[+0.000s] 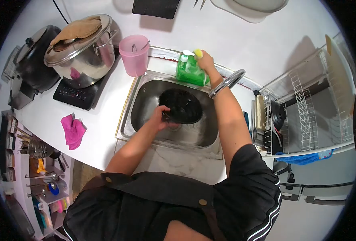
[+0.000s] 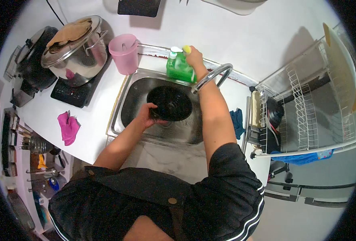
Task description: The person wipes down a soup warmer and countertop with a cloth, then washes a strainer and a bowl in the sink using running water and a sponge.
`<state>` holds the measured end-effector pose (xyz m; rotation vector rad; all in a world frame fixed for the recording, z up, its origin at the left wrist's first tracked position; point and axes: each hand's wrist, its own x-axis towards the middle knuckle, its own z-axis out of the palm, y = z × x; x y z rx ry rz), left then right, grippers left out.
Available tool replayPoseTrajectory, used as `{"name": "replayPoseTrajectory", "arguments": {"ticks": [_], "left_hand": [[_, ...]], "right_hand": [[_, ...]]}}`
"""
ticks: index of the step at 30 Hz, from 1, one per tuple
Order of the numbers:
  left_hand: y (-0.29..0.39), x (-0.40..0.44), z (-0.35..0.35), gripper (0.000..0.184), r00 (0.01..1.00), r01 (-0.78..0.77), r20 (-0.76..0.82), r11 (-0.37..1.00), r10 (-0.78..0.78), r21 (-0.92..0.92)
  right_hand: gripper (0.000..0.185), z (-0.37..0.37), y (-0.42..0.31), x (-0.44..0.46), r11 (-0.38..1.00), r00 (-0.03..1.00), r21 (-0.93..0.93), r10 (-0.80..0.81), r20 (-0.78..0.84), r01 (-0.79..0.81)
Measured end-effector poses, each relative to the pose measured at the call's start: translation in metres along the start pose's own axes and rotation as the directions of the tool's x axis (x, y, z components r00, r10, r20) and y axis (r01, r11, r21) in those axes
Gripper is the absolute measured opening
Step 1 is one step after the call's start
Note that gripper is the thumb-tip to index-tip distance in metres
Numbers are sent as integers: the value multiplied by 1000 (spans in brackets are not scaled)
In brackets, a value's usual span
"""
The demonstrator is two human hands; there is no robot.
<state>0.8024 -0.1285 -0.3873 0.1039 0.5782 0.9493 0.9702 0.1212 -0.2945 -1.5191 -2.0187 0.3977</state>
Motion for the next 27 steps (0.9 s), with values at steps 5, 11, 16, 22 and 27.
{"name": "replayPoseTrajectory", "arguments": {"ticks": [5,11,16,22,27], "left_hand": [[-10,13,7,69,988,-145,-40,980,152,134],[1,12,-7,76,975,-221,32,939,220,265],[-11,6,5,75,990,-130,100,921,100,367],[1,-6,8,65,946,-288,-7,848,324,445],[-14,7,10,62,975,-215,59,853,213,475]], "right_hand": [[40,-36,-46,-22,989,992,93,120,-31,-116],[37,-7,-56,-149,958,734,-135,-100,672,253],[32,69,-27,-208,828,803,64,-556,216,557],[26,31,-25,-209,821,960,-523,-101,263,229],[28,79,-10,-216,896,918,-217,-396,-1,387]]}}
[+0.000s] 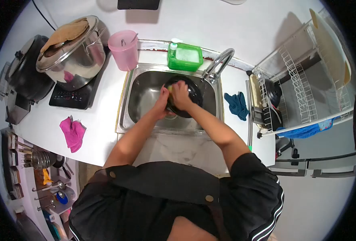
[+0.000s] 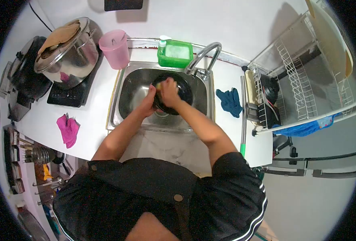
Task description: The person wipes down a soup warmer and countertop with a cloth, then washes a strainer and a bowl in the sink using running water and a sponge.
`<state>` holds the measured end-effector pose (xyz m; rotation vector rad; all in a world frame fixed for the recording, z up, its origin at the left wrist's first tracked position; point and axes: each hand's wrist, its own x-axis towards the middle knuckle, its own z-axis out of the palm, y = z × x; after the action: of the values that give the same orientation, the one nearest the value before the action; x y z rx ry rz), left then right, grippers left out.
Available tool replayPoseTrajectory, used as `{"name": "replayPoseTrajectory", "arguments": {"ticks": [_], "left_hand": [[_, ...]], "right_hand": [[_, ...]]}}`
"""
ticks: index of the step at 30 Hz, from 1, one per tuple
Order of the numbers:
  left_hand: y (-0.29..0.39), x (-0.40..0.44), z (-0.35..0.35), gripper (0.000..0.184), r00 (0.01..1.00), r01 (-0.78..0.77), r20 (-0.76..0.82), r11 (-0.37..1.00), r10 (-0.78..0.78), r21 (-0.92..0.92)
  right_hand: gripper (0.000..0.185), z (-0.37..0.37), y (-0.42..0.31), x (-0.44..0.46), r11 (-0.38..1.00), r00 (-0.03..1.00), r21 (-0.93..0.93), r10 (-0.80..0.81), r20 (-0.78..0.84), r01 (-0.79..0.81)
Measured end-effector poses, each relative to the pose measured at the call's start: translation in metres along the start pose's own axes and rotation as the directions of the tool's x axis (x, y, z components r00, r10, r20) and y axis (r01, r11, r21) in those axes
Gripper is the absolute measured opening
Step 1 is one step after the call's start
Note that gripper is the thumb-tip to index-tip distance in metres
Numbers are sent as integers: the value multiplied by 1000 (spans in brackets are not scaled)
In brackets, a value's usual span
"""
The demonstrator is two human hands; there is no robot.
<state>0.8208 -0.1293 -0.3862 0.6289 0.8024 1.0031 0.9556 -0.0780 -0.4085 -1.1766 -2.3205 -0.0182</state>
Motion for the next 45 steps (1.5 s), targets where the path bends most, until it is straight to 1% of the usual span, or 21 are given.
{"name": "replayPoseTrajectory", "arguments": {"ticks": [3,5,6,7,9,12,15,19,23,25,27,29,30,33,35,36,37,39,41,44,45], "left_hand": [[5,0,-1,66,997,6,-71,999,-4,34],[18,-7,-3,64,998,-64,-19,998,65,15],[18,-8,-2,63,994,-112,-16,994,112,12],[17,-8,-2,62,988,-153,-14,988,153,8],[5,-11,4,61,998,-56,36,998,57,-43],[-11,-4,3,60,979,142,160,985,-125,-100],[-14,2,-10,61,996,86,20,996,-87,26],[-9,-10,4,64,986,151,50,981,-158,121],[15,-6,-15,61,998,1,-65,991,8,137],[21,-3,-19,61,1000,10,5,996,-11,92],[6,-5,-8,60,996,32,-85,997,-27,69],[-8,-4,2,63,988,124,-101,991,-118,56],[-7,-2,1,63,998,55,-43,997,-53,58],[12,-16,-3,62,998,-17,-59,995,23,98],[20,-18,1,61,991,-35,-124,990,53,138],[13,-17,3,58,989,19,-148,992,0,126],[2,-17,2,56,983,82,-176,990,-61,114],[-9,-13,-2,59,991,120,52,986,-127,116],[6,-24,8,59,998,46,42,990,-52,135],[25,-37,22,60,986,-35,-149,973,70,229],[24,-39,23,60,986,-38,-147,973,73,228]], "right_hand": [[29,-28,18,7,966,988,-210,148,-39,-152],[31,-40,-3,-1,931,798,-244,358,484,-270],[43,-35,-7,-1,975,699,-136,-25,715,174],[39,-24,-29,-17,963,972,265,-10,234,-54],[25,12,-39,-4,819,941,521,329,-82,-241],[28,0,-48,4,673,810,567,586,-18,-475],[23,-6,-61,-11,587,860,651,459,222,-481],[16,28,-3,1,926,879,311,322,-353,-214],[39,-37,-17,-8,912,864,-86,407,296,-401],[56,21,-5,-15,934,814,187,153,560,-304],[46,38,-12,-14,916,915,399,-133,380,-32],[54,35,-9,0,1000,984,-13,23,-175,-25],[57,1,-22,-3,917,918,56,396,-30,-394],[56,-20,-23,-20,897,817,-318,419,397,-306],[60,27,-8,-18,968,765,205,-22,644,-145],[61,67,-2,-29,836,941,541,-251,228,92],[61,56,-10,-30,835,943,544,-242,228,83],[59,7,-32,-15,939,943,86,330,31,-332],[63,-21,-19,-25,943,949,-173,302,85,-285],[66,-24,-26,-26,912,783,-11,358,509,-410],[64,-25,-32,-30,678,845,553,201,495,-485]]}}
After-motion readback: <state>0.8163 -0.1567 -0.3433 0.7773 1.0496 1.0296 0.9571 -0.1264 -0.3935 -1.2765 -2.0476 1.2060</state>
